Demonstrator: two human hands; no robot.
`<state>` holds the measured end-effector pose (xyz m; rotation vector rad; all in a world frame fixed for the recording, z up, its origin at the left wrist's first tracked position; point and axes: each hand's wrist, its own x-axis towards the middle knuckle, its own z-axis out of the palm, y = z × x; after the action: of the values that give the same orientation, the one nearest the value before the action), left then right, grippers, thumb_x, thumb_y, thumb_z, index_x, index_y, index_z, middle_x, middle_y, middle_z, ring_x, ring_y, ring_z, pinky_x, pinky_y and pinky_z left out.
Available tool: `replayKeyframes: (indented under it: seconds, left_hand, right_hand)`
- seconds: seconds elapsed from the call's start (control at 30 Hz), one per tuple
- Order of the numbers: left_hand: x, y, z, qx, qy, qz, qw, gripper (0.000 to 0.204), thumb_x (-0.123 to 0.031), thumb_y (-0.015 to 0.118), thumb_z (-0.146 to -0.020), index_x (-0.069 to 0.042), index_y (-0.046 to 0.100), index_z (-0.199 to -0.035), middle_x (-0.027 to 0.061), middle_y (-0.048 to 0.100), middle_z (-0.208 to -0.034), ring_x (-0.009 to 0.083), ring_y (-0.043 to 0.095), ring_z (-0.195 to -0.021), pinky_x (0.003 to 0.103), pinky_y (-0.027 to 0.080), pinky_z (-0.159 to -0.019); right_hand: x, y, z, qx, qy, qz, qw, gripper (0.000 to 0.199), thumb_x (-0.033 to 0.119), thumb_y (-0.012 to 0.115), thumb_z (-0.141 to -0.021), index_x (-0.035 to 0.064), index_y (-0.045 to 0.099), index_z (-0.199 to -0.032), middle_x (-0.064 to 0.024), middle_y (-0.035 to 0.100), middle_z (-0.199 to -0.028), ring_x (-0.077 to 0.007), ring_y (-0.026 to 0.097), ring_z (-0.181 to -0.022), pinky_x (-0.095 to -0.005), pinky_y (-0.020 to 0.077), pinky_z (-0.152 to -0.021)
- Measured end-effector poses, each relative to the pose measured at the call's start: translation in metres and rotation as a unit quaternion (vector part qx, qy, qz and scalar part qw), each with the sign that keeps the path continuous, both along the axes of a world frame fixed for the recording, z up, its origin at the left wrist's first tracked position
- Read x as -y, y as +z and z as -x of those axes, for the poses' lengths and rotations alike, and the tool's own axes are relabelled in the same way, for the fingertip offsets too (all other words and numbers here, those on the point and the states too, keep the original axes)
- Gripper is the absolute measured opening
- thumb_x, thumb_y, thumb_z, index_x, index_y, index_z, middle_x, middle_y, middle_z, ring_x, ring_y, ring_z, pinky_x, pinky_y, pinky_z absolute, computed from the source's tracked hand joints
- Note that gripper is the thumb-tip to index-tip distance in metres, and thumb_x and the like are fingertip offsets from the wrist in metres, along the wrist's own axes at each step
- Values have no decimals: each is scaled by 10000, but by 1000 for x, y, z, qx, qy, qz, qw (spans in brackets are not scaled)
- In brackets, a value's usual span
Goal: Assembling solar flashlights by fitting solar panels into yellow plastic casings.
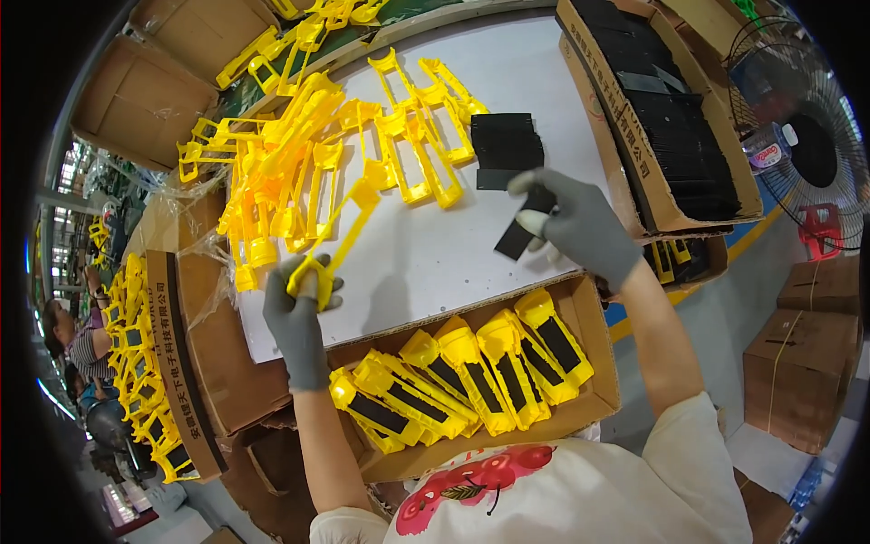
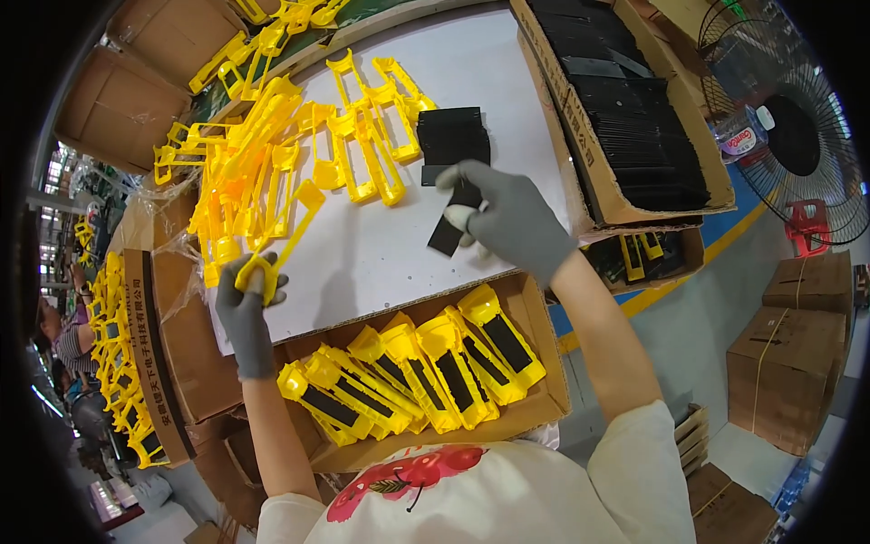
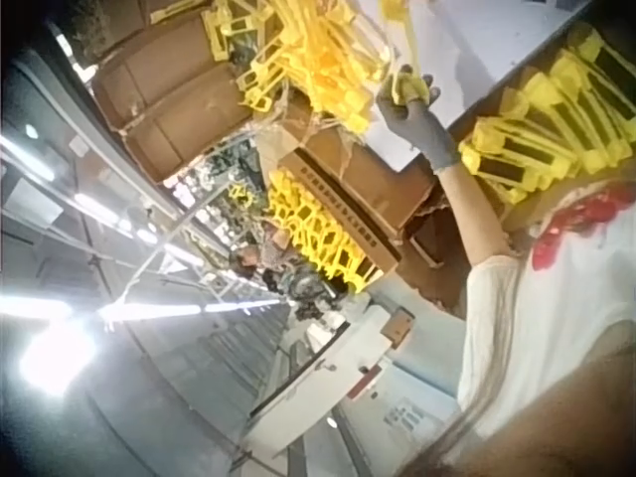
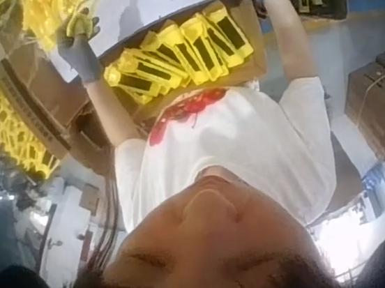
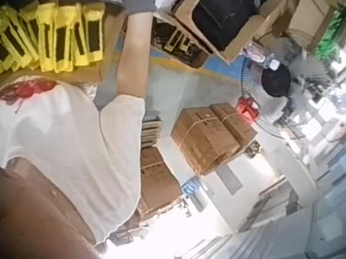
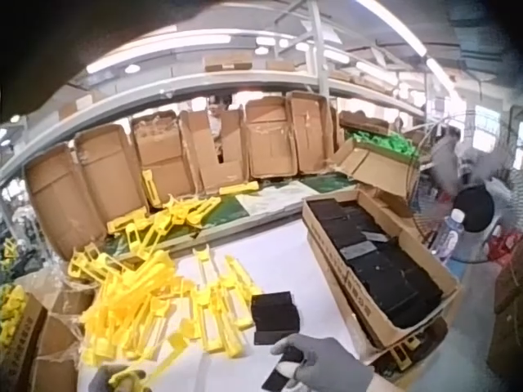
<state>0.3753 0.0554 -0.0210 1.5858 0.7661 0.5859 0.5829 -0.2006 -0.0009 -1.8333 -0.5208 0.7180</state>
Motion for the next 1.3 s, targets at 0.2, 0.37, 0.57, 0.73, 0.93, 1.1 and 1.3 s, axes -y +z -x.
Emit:
replayKeyframes:
  seconds: [0.2, 0.37, 0.57, 0.73, 0.93, 1.1, 1.3]
  left_hand:
    - [67, 20, 34, 6, -70, 205, 976, 326, -88, 611, -860, 65, 566, -1144, 181, 656, -996, 211, 648, -737, 238, 513, -563]
    - [100, 29, 45, -7, -117, 288, 950, 283, -50, 595, -868, 65, 604, -1126, 167, 668, -1017, 211, 679, -793, 264, 566, -654]
    - [104, 25, 53, 2, -94, 335, 938, 298, -48, 607, -871, 57, 596, -1150, 145, 671, -972, 209, 683, -785, 258, 568, -653]
    - [106, 27, 50, 1, -112, 319, 941, 291, -56, 597, -880, 56, 598, -1149, 141, 663, -944, 205, 677, -767, 263, 568, -629]
    - [107, 20, 50, -2, -105, 322, 941, 269, -9, 593, -865, 59, 617, -1124, 139, 664, -935, 204, 678, -759, 268, 570, -613]
    - [109, 24, 45, -20, -115, 325, 938, 275, -4, 594, -860, 62, 617, -1126, 146, 669, -917, 226, 692, -739, 271, 573, -608]
    - [114, 23, 45, -26, -119, 320, 940, 287, -19, 578, -872, 72, 606, -1142, 168, 674, -918, 241, 700, -744, 268, 575, -615]
  right_hand:
    - [15, 50, 75, -168, -15, -66, 983, 252, 217, 555, -953, 9, 536, -1093, -73, 619, -855, -126, 670, -592, -197, 461, -413]
    - [11, 21, 106, 65, 20, -69, 995, 223, 212, 606, -921, 32, 545, -1037, -90, 664, -794, -192, 700, -684, -277, 532, -571]
    - [17, 34, 109, -22, 35, -51, 998, 233, 187, 609, -914, 47, 554, -1092, -116, 685, -898, -199, 703, -740, -282, 543, -645]
    - [25, 21, 110, 86, 54, -16, 995, 199, 148, 593, -909, 54, 556, -1081, -139, 679, -930, -267, 693, -782, -316, 536, -661]
    - [22, 18, 109, 67, 74, -2, 995, 190, 153, 607, -895, 54, 562, -1051, -139, 677, -870, -313, 677, -775, -343, 534, -643]
    - [19, 12, 117, 186, 44, -1, 982, 160, 149, 604, -894, 69, 563, -1026, -128, 674, -827, -314, 671, -734, -369, 530, -617]
    - [21, 10, 117, 240, 61, -2, 969, 159, 128, 609, -886, 66, 556, -1022, -134, 661, -803, -310, 666, -692, -353, 523, -602]
